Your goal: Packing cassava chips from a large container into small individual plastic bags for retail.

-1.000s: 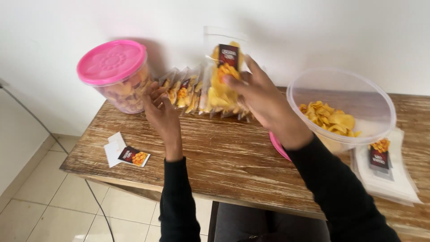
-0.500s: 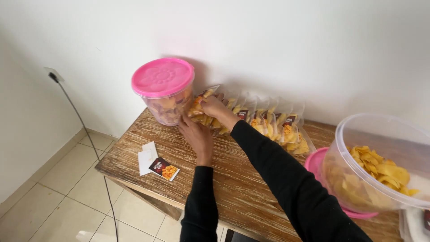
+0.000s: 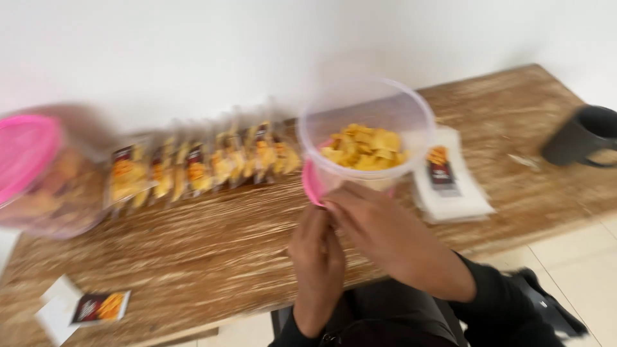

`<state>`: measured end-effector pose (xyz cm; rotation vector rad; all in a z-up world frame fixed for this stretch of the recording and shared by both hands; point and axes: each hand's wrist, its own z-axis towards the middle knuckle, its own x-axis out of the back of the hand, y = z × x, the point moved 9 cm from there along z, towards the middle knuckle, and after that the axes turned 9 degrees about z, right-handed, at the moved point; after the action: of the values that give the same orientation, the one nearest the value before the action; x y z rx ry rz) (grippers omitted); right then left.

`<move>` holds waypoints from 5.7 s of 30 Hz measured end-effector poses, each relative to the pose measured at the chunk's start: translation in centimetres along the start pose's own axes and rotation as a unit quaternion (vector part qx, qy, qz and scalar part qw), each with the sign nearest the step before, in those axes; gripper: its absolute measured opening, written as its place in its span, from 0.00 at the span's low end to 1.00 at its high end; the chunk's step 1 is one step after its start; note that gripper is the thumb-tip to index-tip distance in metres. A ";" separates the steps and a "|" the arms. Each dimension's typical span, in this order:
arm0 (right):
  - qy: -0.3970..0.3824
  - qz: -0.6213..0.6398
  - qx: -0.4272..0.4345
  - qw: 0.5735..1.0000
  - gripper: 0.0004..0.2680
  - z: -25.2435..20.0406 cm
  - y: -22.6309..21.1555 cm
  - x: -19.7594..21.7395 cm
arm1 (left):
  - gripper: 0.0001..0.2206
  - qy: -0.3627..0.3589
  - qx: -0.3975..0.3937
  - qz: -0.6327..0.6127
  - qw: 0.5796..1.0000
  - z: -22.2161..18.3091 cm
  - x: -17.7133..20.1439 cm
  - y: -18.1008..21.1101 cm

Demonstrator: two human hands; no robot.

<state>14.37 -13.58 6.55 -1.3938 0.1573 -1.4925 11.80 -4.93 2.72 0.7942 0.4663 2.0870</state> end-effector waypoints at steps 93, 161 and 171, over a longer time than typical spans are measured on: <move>0.389 -0.195 0.122 0.892 0.16 -11.3 -0.6 3.1 | 0.17 0.046 -0.202 0.291 0.934 -3.2 1.8 8.6; -0.267 -0.054 -0.227 0.935 0.06 10.5 13.7 6.4 | 0.39 -0.331 0.026 0.164 0.929 16.1 -2.7 -4.3; 0.049 0.083 -0.274 0.957 0.06 10.3 7.3 17.1 | 0.47 -0.204 -0.066 0.277 0.937 15.3 -5.6 -1.8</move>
<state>30.37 -23.89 16.00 -1.6883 0.7820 -1.4320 25.82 -7.74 10.72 1.3568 -0.1477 2.3307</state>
